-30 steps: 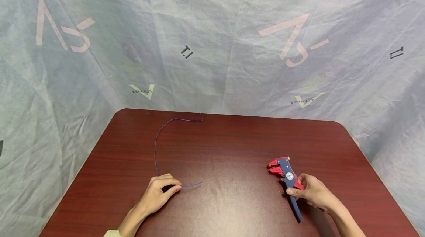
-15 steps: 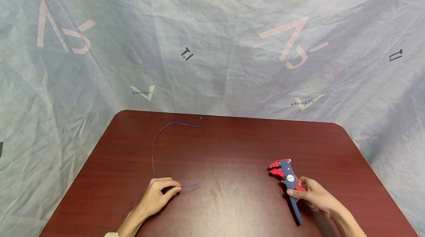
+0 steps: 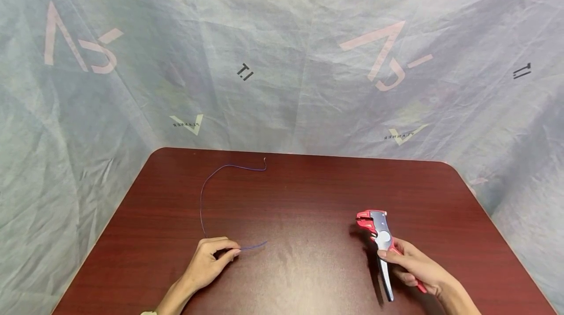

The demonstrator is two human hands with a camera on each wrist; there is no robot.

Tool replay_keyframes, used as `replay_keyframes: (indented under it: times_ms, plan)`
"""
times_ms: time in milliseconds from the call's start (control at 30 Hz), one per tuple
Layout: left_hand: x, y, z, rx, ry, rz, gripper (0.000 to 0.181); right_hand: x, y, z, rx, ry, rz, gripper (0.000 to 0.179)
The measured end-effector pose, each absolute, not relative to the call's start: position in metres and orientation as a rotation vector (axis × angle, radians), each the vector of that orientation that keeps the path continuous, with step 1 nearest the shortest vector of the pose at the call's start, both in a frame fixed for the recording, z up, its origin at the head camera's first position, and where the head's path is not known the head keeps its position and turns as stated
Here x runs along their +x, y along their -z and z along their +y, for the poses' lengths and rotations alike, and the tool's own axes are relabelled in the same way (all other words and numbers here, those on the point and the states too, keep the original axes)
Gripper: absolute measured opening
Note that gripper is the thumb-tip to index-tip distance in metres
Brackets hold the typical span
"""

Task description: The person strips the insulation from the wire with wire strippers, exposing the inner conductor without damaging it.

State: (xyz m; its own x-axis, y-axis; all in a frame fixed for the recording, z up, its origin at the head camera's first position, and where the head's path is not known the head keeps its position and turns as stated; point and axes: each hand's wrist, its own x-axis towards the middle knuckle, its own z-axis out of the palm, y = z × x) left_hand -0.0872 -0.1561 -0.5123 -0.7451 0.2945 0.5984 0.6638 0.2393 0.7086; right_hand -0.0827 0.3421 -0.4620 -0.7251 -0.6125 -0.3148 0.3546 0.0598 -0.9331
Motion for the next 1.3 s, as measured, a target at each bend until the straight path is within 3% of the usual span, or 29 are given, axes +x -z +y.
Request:
replay_keyframes:
  times_ms: [767,967,1200,1300]
  plan:
    - [-0.085,0.506,-0.155,-0.874,1.521,-2.194,0.016,-0.079,0.472,0.322,-0.317,1.920,1.308,0.019]
    - [-0.085,0.504,-0.153,-0.915,1.522,-2.154,0.017,-0.078,0.469,0.318,-0.351,1.948,1.244,0.026]
    - [-0.086,0.500,-0.149,-0.966,1.531,-2.104,0.018,-0.075,0.463,0.314,-0.365,2.006,1.191,0.048]
    - [-0.086,0.498,-0.148,-0.956,1.527,-2.113,0.018,-0.074,0.463,0.313,-0.413,2.027,1.144,0.047]
